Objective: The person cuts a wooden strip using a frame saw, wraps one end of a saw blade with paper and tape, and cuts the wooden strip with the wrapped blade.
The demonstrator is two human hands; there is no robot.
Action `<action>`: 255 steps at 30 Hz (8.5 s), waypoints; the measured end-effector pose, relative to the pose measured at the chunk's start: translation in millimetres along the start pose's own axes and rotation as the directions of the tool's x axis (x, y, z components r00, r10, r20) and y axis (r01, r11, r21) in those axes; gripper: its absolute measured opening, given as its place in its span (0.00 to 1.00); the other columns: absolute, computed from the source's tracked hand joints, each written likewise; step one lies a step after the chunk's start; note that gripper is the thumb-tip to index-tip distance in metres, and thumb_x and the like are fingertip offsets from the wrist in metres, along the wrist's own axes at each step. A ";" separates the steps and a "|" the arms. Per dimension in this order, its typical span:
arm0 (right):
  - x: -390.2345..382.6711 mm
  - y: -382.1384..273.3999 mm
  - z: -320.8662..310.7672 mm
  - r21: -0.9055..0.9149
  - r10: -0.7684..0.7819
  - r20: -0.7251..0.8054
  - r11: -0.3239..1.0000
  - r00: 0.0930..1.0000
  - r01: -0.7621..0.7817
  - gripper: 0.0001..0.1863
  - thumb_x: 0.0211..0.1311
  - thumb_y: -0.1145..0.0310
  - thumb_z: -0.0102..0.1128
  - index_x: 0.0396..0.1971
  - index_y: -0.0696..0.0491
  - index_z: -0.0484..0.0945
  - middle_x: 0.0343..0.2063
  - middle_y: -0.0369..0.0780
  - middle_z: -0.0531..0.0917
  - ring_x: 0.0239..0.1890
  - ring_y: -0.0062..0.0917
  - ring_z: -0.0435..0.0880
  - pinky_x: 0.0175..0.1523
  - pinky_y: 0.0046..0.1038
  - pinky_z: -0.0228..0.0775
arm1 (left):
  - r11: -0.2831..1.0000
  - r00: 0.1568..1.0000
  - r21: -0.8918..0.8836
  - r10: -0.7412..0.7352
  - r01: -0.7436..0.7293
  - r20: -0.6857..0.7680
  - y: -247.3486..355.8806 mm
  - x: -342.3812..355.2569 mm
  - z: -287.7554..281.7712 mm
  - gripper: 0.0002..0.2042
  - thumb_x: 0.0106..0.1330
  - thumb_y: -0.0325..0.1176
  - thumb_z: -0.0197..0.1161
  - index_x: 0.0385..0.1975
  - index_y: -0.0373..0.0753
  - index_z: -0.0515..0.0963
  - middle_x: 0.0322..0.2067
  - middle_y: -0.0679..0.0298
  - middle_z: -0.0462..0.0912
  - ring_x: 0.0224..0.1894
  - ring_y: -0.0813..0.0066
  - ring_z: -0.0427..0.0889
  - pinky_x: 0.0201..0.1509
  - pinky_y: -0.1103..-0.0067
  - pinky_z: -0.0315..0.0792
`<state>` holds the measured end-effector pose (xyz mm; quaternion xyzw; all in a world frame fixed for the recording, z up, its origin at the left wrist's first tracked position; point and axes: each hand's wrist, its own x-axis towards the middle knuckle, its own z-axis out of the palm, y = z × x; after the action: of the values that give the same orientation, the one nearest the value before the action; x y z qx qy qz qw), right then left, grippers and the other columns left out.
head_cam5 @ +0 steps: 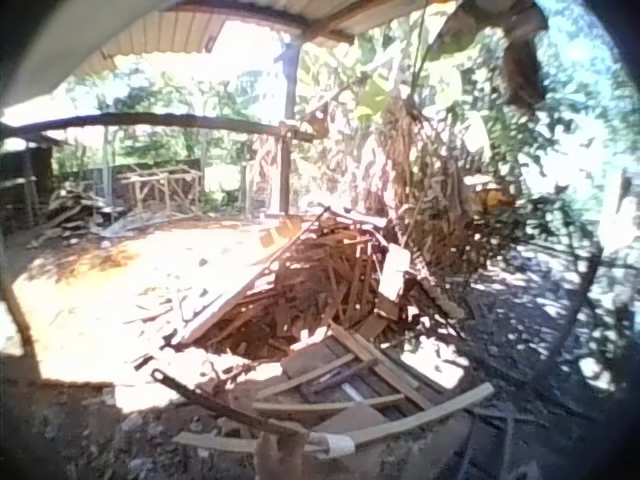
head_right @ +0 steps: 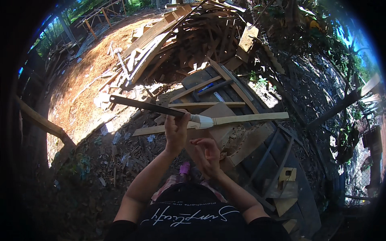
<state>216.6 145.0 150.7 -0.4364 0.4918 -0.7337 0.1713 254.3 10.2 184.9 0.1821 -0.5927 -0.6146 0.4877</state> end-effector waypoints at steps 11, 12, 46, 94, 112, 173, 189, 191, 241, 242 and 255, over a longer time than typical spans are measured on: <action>18.5 -10.9 -4.7 0.857 0.557 0.177 0.318 0.811 -0.405 0.24 0.68 0.53 0.55 0.58 0.47 0.64 0.50 0.38 0.74 0.51 0.29 0.76 0.52 0.33 0.71 | 0.992 0.973 -0.007 0.128 -0.129 0.193 22.0 -6.3 -0.2 0.04 0.68 0.22 0.57 0.39 0.36 0.71 0.36 0.64 0.77 0.40 0.81 0.77 0.45 0.82 0.72; 19.0 -10.1 -2.8 0.870 0.548 0.211 0.272 0.809 -0.411 0.24 0.67 0.54 0.56 0.57 0.46 0.65 0.50 0.37 0.74 0.51 0.29 0.76 0.52 0.33 0.71 | 0.992 0.972 -0.007 0.123 -0.124 0.200 21.0 -7.7 0.6 0.04 0.68 0.22 0.57 0.39 0.36 0.71 0.36 0.64 0.77 0.40 0.81 0.77 0.45 0.82 0.72; 20.8 -66.5 -86.9 -0.538 -0.117 0.191 0.818 0.975 0.204 0.08 0.59 0.80 0.58 0.39 0.57 0.79 0.34 0.39 0.81 0.37 0.26 0.82 0.42 0.28 0.76 | 0.861 0.798 0.178 -0.509 0.477 0.322 -4.1 -31.2 25.3 0.09 0.70 0.30 0.56 0.44 0.36 0.67 0.31 0.66 0.74 0.34 0.81 0.76 0.35 0.81 0.74; -5.4 122.0 -109.4 -0.936 0.203 -0.093 0.315 0.975 -0.155 0.10 0.67 0.63 0.51 0.28 0.54 0.70 0.20 0.48 0.78 0.23 0.45 0.81 0.26 0.43 0.73 | 0.433 0.924 0.867 -0.166 -0.246 0.344 -177.4 4.2 27.0 0.20 0.52 0.41 0.69 0.46 0.51 0.80 0.42 0.65 0.74 0.50 0.61 0.69 0.55 0.66 0.58; -3.7 129.8 -114.6 -0.929 0.235 0.050 0.368 0.971 -0.041 0.16 0.71 0.64 0.46 0.25 0.58 0.72 0.21 0.53 0.75 0.24 0.49 0.76 0.28 0.43 0.64 | 0.477 0.957 0.860 -0.113 -0.184 0.267 -182.5 4.2 24.4 0.20 0.48 0.42 0.67 0.43 0.49 0.77 0.41 0.62 0.69 0.49 0.62 0.65 0.53 0.67 0.56; -10.9 163.6 -134.1 -0.991 0.368 -0.085 0.069 0.926 -0.118 0.17 0.72 0.60 0.41 0.42 0.58 0.74 0.32 0.54 0.80 0.35 0.50 0.79 0.37 0.48 0.68 | 0.475 0.913 0.880 -0.365 0.015 0.181 -160.3 5.3 35.1 0.20 0.55 0.41 0.65 0.50 0.52 0.76 0.46 0.60 0.69 0.53 0.62 0.63 0.56 0.67 0.53; -17.8 133.9 -130.0 -0.997 0.350 -0.045 0.045 0.936 -0.064 0.14 0.71 0.62 0.44 0.34 0.56 0.74 0.28 0.52 0.80 0.31 0.49 0.81 0.32 0.48 0.70 | 0.488 0.933 0.870 -0.275 -0.073 0.233 -177.6 0.8 33.5 0.18 0.55 0.38 0.62 0.47 0.50 0.75 0.43 0.62 0.68 0.51 0.63 0.64 0.56 0.68 0.52; -2.0 144.4 -129.1 -0.996 0.311 0.001 0.080 0.950 -0.025 0.13 0.70 0.63 0.44 0.35 0.56 0.73 0.26 0.50 0.80 0.29 0.48 0.81 0.32 0.47 0.70 | 0.481 0.936 0.874 -0.272 -0.069 0.224 -173.6 1.2 33.2 0.18 0.55 0.37 0.61 0.48 0.50 0.75 0.44 0.61 0.68 0.52 0.63 0.64 0.56 0.68 0.53; 3.6 139.7 -126.6 -1.000 0.323 -0.018 0.019 0.946 -0.025 0.11 0.69 0.60 0.49 0.30 0.51 0.72 0.19 0.45 0.80 0.22 0.42 0.81 0.25 0.43 0.72 | 0.358 0.930 0.899 -0.165 -0.254 0.328 -190.2 0.4 31.8 0.23 0.58 0.44 0.63 0.54 0.48 0.71 0.46 0.61 0.68 0.52 0.61 0.65 0.55 0.64 0.56; 7.4 145.8 -128.2 -0.998 0.222 0.048 0.054 0.974 0.037 0.12 0.69 0.60 0.49 0.30 0.51 0.71 0.18 0.45 0.80 0.21 0.43 0.81 0.24 0.43 0.72 | 0.382 0.924 0.885 -0.160 -0.267 0.348 -189.1 0.4 33.0 0.23 0.58 0.44 0.63 0.54 0.48 0.71 0.46 0.61 0.68 0.52 0.61 0.65 0.55 0.64 0.56; 23.3 144.7 -124.3 -0.996 0.288 -0.032 0.070 0.957 -0.054 0.12 0.67 0.59 0.51 0.29 0.51 0.70 0.18 0.46 0.80 0.20 0.42 0.82 0.24 0.43 0.73 | 0.333 0.933 0.905 -0.148 -0.264 0.327 -191.9 0.0 35.4 0.22 0.55 0.42 0.65 0.51 0.49 0.72 0.43 0.63 0.69 0.49 0.62 0.66 0.51 0.65 0.58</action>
<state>77.2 134.0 18.9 -0.4380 0.8864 -0.1441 -0.0396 152.2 -4.4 19.2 0.2945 -0.9201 -0.1629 0.2002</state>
